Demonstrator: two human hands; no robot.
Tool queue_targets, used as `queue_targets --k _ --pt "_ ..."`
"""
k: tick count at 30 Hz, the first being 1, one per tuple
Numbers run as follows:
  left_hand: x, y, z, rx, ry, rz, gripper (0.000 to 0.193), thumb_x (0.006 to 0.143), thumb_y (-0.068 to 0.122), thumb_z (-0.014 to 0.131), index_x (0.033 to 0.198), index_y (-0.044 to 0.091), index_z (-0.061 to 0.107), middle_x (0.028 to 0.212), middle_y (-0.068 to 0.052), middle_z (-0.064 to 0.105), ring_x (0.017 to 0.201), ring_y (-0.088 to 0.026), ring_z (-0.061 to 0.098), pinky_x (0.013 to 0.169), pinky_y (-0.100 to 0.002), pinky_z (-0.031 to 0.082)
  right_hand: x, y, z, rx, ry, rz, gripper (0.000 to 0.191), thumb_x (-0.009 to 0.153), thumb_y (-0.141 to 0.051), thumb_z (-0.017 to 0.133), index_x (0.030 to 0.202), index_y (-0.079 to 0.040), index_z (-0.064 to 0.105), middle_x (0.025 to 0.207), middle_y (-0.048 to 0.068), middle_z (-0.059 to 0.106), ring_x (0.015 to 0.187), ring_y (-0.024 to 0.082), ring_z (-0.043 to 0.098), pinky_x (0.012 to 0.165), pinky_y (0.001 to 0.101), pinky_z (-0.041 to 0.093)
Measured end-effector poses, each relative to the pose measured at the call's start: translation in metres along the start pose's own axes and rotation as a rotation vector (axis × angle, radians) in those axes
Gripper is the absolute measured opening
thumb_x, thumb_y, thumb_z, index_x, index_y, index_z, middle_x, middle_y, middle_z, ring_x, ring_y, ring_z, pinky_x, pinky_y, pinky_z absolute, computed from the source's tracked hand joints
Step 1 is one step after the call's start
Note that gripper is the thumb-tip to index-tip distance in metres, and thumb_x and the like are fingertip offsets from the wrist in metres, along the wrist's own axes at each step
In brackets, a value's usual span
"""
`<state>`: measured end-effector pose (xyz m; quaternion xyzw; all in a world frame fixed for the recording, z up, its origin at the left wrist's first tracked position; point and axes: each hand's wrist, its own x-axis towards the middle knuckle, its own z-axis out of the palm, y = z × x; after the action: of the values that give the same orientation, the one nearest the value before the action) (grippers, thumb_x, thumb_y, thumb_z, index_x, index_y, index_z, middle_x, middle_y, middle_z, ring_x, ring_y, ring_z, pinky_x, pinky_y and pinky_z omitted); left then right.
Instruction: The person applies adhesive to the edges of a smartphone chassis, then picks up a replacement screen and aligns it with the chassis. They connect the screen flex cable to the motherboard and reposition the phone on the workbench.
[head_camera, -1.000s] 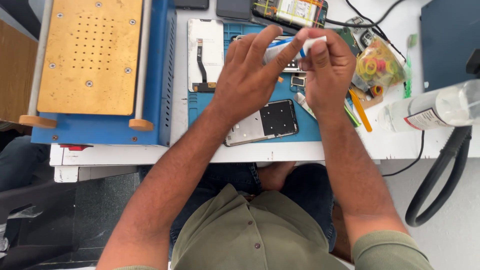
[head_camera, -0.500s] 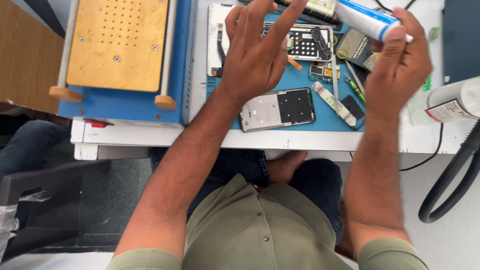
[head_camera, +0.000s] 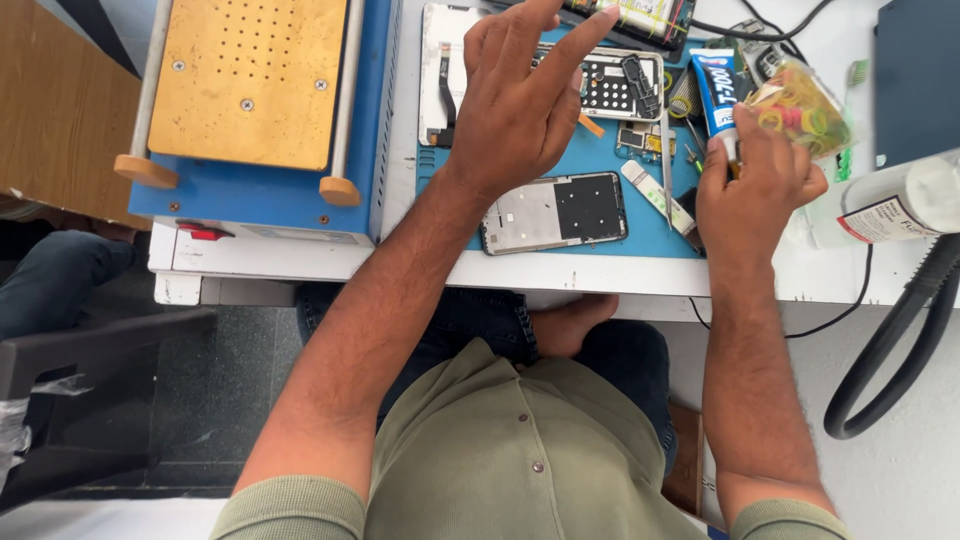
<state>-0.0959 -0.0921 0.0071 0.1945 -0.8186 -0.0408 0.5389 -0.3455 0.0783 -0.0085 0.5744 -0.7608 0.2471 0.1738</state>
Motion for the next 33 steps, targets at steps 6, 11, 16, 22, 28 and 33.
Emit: queue_targets --k 6,11,16,22,28,33 --pt "-0.001 -0.003 -0.003 -0.007 -0.037 -0.004 0.042 0.11 0.011 0.058 0.151 0.019 0.055 0.159 -0.007 0.043 0.131 -0.018 0.051 0.109 -0.044 0.036 -0.017 -0.019 -0.013 0.097 0.041 0.0 0.042 0.104 -0.013 0.071 0.144 -0.002 0.06 0.147 0.014 0.057 0.141 0.033 0.044 0.116 0.0527 0.019" --pt "-0.003 -0.006 0.002 -0.007 -0.052 0.012 0.039 0.11 0.01 0.058 0.148 0.017 0.057 0.158 -0.008 0.043 0.133 -0.018 0.052 0.11 -0.044 0.039 -0.045 -0.036 -0.023 0.146 0.02 -0.026 0.039 0.106 -0.013 0.073 0.144 -0.004 0.064 0.151 0.011 0.056 0.145 0.032 0.043 0.122 0.0515 0.021" --pt "-0.003 -0.006 0.003 -0.025 -0.037 0.033 0.038 0.109 0.01 0.06 0.146 0.017 0.059 0.156 -0.008 0.045 0.133 -0.019 0.054 0.108 -0.044 0.041 -0.051 -0.037 -0.023 0.183 0.038 -0.045 0.032 0.107 -0.01 0.072 0.139 -0.006 0.069 0.148 0.009 0.06 0.145 0.03 0.046 0.124 0.0503 0.024" --pt "0.004 0.042 -0.041 -0.089 -0.183 -0.01 0.037 0.105 0.011 0.067 0.141 0.014 0.062 0.14 -0.01 0.058 0.12 -0.022 0.059 0.103 -0.047 0.047 -0.048 -0.04 -0.024 0.191 0.056 -0.074 0.026 0.107 -0.01 0.071 0.133 -0.006 0.071 0.142 0.007 0.065 0.144 0.03 0.049 0.123 0.0494 0.027" --pt "-0.05 0.084 -0.105 -0.139 -0.281 -0.277 0.043 0.1 0.014 0.069 0.141 0.01 0.059 0.136 -0.013 0.06 0.128 -0.032 0.058 0.11 -0.047 0.046 -0.049 -0.04 -0.024 0.206 0.045 -0.075 0.026 0.108 -0.012 0.071 0.133 -0.005 0.071 0.139 0.007 0.067 0.142 0.03 0.052 0.121 0.0483 0.028" --pt "-0.062 0.076 -0.11 -0.058 -0.287 -0.497 0.049 0.099 0.014 0.07 0.145 0.006 0.054 0.141 -0.018 0.053 0.132 -0.038 0.053 0.113 -0.049 0.046 -0.048 -0.041 -0.024 0.231 0.038 -0.079 0.025 0.108 -0.011 0.07 0.132 -0.005 0.071 0.134 0.008 0.069 0.138 0.03 0.054 0.12 0.0472 0.03"
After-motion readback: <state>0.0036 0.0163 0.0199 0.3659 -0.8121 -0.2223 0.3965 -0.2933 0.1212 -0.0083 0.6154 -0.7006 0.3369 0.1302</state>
